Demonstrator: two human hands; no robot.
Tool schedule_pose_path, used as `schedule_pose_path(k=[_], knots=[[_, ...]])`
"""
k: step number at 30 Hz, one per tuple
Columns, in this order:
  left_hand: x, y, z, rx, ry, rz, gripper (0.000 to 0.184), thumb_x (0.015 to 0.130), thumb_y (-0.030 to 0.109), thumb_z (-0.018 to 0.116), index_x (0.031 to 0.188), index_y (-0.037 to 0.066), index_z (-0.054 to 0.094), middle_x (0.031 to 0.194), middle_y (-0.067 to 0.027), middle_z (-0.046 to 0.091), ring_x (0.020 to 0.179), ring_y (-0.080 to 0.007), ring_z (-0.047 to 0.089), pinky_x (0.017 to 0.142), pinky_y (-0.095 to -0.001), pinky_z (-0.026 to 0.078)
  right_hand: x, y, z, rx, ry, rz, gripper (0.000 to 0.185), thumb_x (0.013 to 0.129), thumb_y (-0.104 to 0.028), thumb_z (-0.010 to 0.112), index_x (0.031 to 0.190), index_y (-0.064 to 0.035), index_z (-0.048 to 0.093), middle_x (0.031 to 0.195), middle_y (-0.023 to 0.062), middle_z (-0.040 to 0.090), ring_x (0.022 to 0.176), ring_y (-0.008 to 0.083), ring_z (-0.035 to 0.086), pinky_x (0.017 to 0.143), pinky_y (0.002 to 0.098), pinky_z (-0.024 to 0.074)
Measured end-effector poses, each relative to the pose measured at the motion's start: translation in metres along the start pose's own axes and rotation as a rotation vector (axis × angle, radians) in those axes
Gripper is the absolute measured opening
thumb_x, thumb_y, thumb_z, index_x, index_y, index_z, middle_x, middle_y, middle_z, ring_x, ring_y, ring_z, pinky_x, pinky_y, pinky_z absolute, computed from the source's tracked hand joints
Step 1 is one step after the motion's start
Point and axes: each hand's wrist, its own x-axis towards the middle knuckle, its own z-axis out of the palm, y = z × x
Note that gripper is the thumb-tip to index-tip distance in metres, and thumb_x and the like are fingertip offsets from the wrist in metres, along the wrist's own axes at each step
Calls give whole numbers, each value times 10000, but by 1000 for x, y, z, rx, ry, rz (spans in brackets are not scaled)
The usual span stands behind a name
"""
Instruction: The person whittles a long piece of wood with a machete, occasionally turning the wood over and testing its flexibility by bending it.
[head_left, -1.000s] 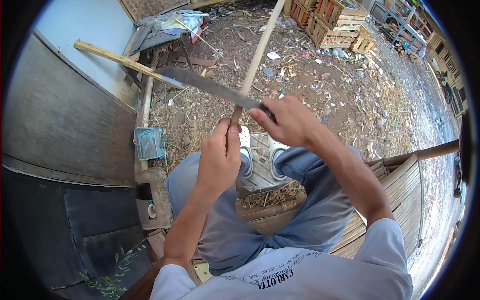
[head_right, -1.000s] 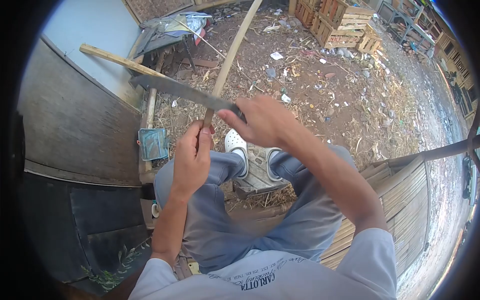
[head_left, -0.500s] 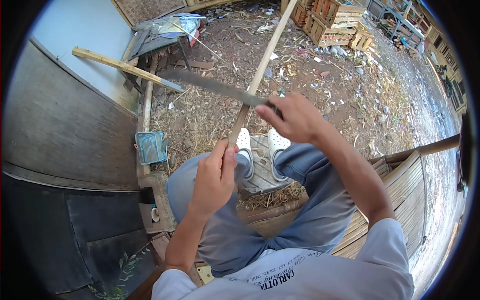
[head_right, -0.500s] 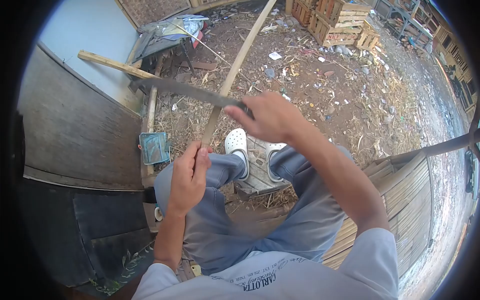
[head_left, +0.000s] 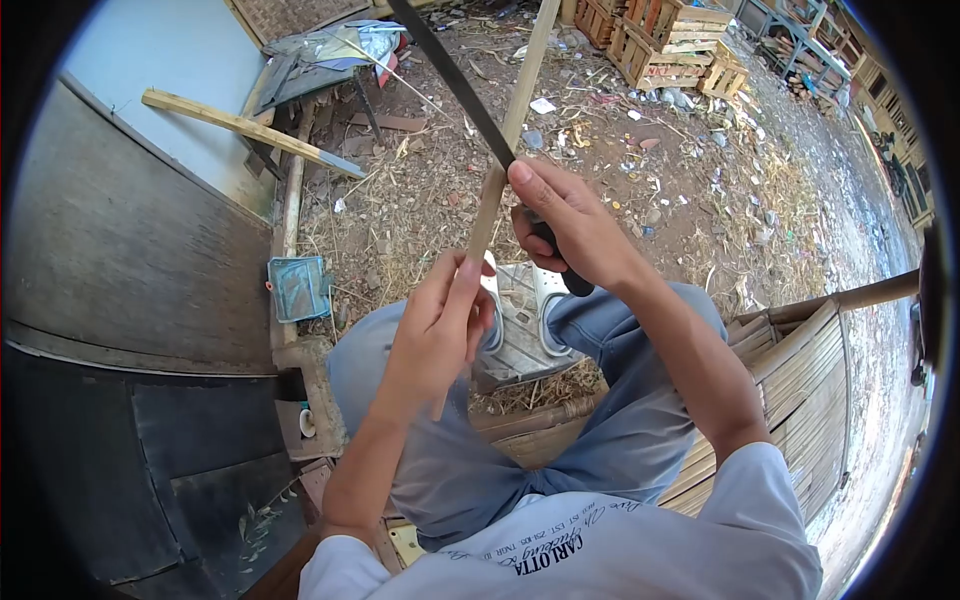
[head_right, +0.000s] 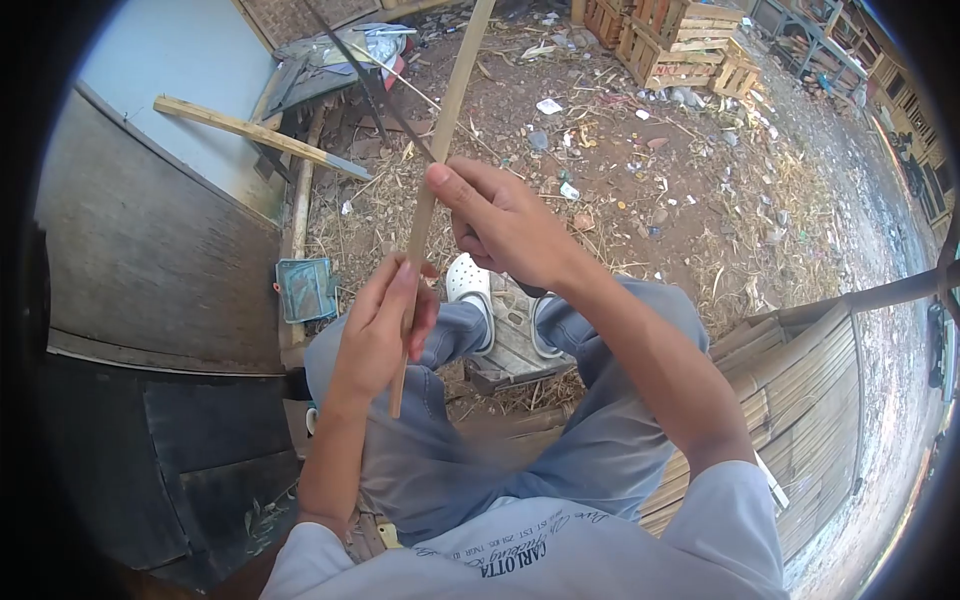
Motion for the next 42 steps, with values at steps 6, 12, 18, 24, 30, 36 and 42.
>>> schedule_pose_path(k=[6, 12, 18, 24, 30, 36, 42], knots=[[24, -11, 3, 151, 134, 247, 268, 1015, 230, 411, 931, 15, 547, 612, -13, 476, 502, -71, 392, 471, -270, 322, -4, 4, -2, -495, -52, -41, 608, 952, -558, 397, 1093, 18, 531, 631, 123, 556, 603, 249, 561, 582, 389, 442], [2, -14, 3, 368, 221, 334, 252, 990, 173, 453, 809, 13, 527, 592, 0, 458, 524, -74, 404, 482, -269, 326, -14, 8, 2, -1029, -11, -218, 649, 880, -508, 559, 1357, -85, 435, 552, 167, 543, 518, 376, 563, 500, 418, 420], [-6, -19, 1, 481, 261, 409, 271, 994, 186, 447, 801, 11, 522, 559, -8, 441, 504, -80, 396, 477, -277, 327, -13, 13, -1, -1171, 45, -301, 673, 874, -536, 558, 1334, -58, 438, 522, 134, 547, 488, 352, 579, 482, 407, 429], [-11, -23, 7, 379, 194, 277, 304, 1014, 239, 425, 817, 25, 514, 580, 24, 401, 504, -44, 342, 457, -234, 274, -3, 7, -21, -969, 167, -255, 668, 908, -556, 483, 1350, -59, 418, 526, 101, 572, 485, 272, 602, 503, 395, 430], [-7, -30, -2, 89, 171, 223, 309, 1013, 312, 435, 870, 50, 516, 596, 67, 366, 487, -5, 277, 421, -197, 212, -13, 6, 5, -1055, -83, -138, 716, 889, -607, 471, 1250, 11, 444, 602, 213, 593, 621, 418, 614, 604, 467, 476], [-4, -25, -8, -47, 122, 70, 289, 1014, 316, 430, 886, 74, 522, 584, 66, 349, 432, 2, 251, 377, -189, 177, -8, 16, -5, -959, -13, -189, 697, 890, -621, 456, 1207, -3, 514, 637, 238, 591, 684, 414, 618, 656, 467, 469], [-4, -20, -8, -99, 96, 34, 287, 1018, 295, 419, 870, 67, 512, 570, 60, 361, 435, -7, 269, 384, -197, 192, -7, 8, -8, -973, -27, -146, 530, 913, -534, 481, 1126, -60, 589, 665, 192, 599, 657, 366, 611, 613, 431, 447]])
